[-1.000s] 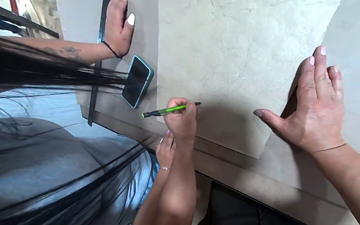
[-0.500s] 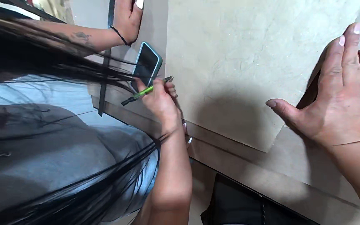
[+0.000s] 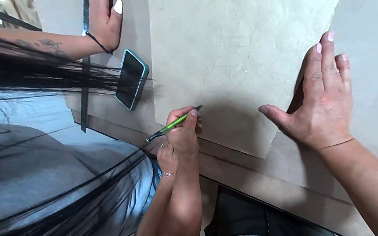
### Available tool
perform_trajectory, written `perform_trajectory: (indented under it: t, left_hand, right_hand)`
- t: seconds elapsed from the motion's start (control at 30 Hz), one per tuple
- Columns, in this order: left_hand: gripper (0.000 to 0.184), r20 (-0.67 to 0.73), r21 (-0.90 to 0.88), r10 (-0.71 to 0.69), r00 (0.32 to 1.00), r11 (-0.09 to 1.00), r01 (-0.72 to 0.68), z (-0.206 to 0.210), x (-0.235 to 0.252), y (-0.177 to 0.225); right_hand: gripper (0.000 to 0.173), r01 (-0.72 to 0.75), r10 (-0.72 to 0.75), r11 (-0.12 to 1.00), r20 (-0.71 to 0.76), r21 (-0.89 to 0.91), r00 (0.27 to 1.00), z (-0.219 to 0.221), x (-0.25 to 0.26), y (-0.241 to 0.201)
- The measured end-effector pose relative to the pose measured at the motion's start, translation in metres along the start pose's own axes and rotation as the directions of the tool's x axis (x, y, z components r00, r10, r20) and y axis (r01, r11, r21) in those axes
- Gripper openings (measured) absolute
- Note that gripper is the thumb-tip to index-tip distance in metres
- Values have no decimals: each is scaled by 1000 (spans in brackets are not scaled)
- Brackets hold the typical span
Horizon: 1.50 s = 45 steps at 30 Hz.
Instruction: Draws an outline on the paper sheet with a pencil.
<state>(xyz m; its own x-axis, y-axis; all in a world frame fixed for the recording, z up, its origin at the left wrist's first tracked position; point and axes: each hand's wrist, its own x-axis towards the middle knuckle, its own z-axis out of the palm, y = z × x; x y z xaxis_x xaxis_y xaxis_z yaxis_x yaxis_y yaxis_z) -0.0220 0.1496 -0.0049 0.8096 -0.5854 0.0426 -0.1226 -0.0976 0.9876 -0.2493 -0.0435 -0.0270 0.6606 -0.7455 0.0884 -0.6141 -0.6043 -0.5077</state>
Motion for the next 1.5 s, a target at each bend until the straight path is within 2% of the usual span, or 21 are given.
perform_trajectory:
  t: [0.07, 0.27, 0.63, 1.37, 1.5]
  left_hand:
    - [5, -13, 20, 5, 1000, 1000, -4, -1, -3, 0]
    - [13, 61, 61, 29, 998, 998, -33, -1, -9, -2]
    - [13, 153, 15, 100, 983, 994, -104, 1, -1, -7]
    - [11, 175, 85, 70, 982, 993, -86, -1, 1, -7]
    - [10, 177, 142, 63, 982, 986, -89, -2, -3, -4]
  right_hand:
    - [126, -3, 3, 1000, -2, 1, 1000, 0, -2, 0]
    - [125, -2, 2, 1000, 3, 12, 1000, -1, -1, -1]
    - [126, -6, 6, 1000, 2, -2, 1000, 0, 0, -2]
    - [125, -4, 4, 1000, 5, 8, 1000, -1, 0, -1]
    - [126, -5, 5, 1000, 13, 7, 1000, -2, 0, -1]
